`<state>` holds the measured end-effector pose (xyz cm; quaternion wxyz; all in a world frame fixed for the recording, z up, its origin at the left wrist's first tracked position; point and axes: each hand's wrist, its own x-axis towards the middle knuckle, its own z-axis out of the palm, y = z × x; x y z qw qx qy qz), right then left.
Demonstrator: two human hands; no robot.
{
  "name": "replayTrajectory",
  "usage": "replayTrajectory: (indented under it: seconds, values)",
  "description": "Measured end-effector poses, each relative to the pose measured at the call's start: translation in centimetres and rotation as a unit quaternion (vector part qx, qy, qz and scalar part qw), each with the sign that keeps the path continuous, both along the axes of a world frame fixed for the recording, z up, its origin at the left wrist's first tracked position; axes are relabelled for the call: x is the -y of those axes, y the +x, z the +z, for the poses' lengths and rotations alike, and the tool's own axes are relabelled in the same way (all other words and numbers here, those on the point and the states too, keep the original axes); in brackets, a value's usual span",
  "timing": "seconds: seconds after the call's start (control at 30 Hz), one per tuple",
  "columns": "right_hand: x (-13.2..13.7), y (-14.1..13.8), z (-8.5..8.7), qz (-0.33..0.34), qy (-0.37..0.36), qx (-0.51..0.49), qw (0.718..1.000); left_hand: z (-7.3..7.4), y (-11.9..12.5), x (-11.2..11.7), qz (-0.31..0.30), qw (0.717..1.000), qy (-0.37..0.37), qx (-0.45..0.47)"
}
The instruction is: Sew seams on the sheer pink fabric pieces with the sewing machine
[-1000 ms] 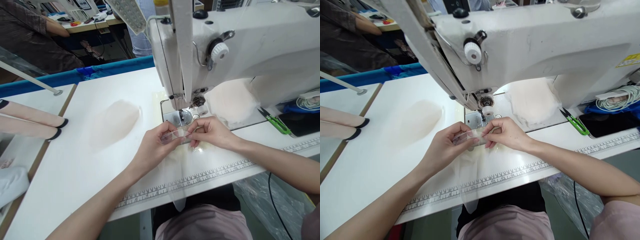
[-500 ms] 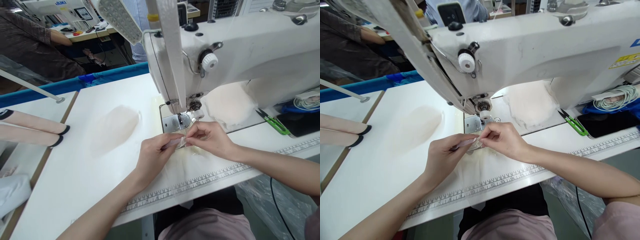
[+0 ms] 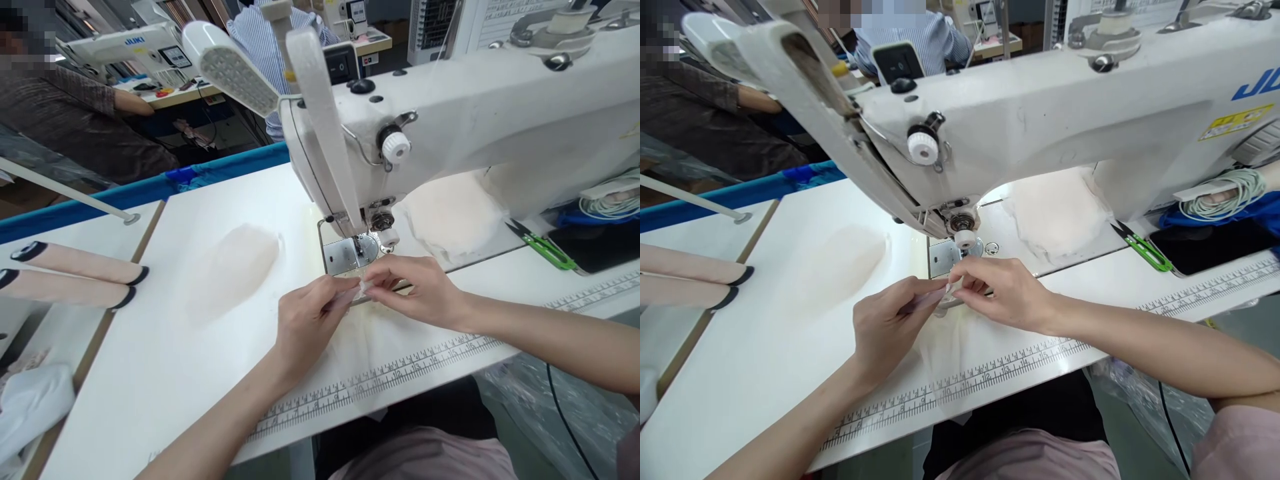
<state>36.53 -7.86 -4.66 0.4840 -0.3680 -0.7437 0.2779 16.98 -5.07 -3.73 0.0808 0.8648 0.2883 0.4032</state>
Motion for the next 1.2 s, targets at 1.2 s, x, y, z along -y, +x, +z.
replayTrajectory:
  seconds: [1.2]
  values:
    - [-0.1, 1.8, 0.2, -0.018, 0.398, 0.223, 0.890, 0.6, 0.3, 0.8, -0.015, 0.994, 0.102, -0.022]
